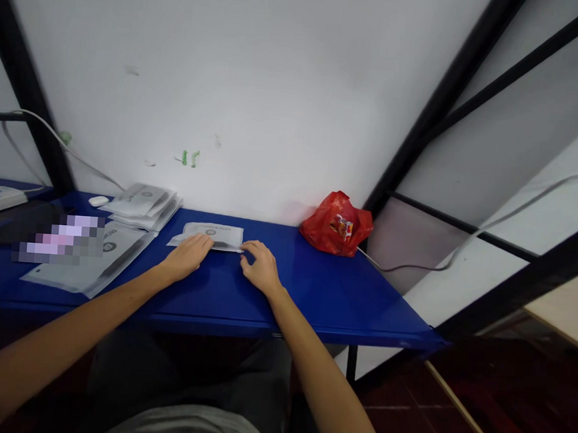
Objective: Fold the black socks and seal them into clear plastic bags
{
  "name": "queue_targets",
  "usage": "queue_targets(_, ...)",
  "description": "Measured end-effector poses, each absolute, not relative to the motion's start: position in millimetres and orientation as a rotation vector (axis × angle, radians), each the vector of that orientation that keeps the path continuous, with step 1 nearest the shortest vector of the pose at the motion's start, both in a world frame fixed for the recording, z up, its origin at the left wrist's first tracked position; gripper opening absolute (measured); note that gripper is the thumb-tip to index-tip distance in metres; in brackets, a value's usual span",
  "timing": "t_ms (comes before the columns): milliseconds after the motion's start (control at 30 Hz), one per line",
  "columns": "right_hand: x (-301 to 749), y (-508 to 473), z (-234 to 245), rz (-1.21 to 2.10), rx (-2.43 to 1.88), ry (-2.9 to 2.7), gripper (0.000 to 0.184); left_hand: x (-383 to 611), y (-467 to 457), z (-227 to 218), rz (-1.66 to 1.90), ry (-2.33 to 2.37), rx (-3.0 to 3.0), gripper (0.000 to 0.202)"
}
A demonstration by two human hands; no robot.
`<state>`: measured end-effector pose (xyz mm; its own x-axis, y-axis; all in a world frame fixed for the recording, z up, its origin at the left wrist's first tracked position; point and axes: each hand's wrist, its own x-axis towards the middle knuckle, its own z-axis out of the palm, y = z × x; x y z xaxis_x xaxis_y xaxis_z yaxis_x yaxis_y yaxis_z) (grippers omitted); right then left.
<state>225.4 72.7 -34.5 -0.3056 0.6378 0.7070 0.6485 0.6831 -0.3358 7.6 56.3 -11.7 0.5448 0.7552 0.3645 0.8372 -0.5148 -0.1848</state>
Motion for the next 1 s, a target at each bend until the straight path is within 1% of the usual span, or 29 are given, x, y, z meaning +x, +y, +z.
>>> queue_targets(133, 225.5, 74.1, -35.7, -0.064, -0.981, -2.022, 0.01, 5.9, 55.8, -13.5, -0.367, -1.283, -2.444, 0.025)
queue_targets(433, 228.8, 79.5, -38.0, -0.087, -0.986, -1.976, 0.008, 11.4, 51.9, -20.8, -0.362, -1.186, -2.377, 0.022)
queue_targets(567, 226.4, 78.0, -36.3, -0.073, -0.999, -2.002, 0.008, 20.0, 49.5, -19.9, -0.35, -1.174, -2.387, 0.029)
queue_targets(667, 224.3, 75.0, -33.9, -0.048, -1.006, -2.071, 0.012, 28.7, 47.7, -19.1, -0.364, -1.144, -2.455, 0.032)
queue_targets(767, 223.5, 72.9, -32.1, -0.03, -1.031, -2.117, 0.017, 37.7, 47.3, -18.5, -0.422, -1.164, -2.541, 0.027)
queue_targets(867, 223.7, 72.3, -30.9, -0.017, -1.049, -2.134, 0.019, 45.9, 49.8, -15.8, -0.491, -1.228, -2.589, 0.021)
queue_targets(1000, 224.9, 71.8, -28.6, -0.002, -1.034, -2.124, 0.019, 53.0, 55.1, -9.8, -0.537, -1.245, -2.605, 0.024)
